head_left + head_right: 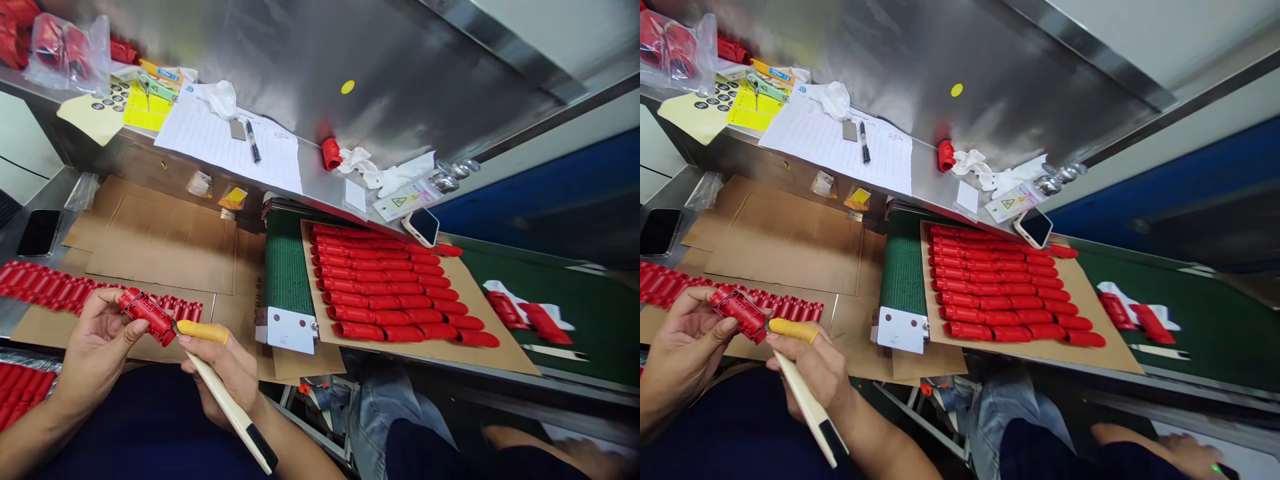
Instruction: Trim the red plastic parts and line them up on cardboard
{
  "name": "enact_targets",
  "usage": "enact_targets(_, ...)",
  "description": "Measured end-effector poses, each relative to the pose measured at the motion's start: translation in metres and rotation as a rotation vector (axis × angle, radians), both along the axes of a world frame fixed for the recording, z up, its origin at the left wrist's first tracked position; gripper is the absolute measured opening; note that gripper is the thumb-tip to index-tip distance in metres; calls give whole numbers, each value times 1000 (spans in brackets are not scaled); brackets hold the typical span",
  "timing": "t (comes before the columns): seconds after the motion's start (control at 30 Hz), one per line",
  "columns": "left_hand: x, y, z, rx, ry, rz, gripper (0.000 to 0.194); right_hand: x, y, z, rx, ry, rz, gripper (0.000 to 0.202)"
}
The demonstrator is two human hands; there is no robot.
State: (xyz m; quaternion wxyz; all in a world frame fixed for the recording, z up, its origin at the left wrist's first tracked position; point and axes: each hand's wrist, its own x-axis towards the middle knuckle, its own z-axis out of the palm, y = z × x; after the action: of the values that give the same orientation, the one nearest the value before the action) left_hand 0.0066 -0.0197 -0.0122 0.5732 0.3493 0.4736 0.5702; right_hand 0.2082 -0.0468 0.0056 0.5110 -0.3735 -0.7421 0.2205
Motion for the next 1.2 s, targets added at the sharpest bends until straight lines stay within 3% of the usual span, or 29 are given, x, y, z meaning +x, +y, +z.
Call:
enact_targets(0.2,0,3,-2,-25,-18,-12,36,-2,1,-1,-10,59,-22,26)
enact_targets(0.57,1,3,0,-29,6,8,38,-1,1,2,-5,21,-31,30)
enact_targets(0.97,8,3,7,-65,-146,57,39,-4,-9,-2,-69,87,-69,28)
enact_targets(1.2,9,2,7,-60,-143,72,39,6,0,-2,-124,62,36,17)
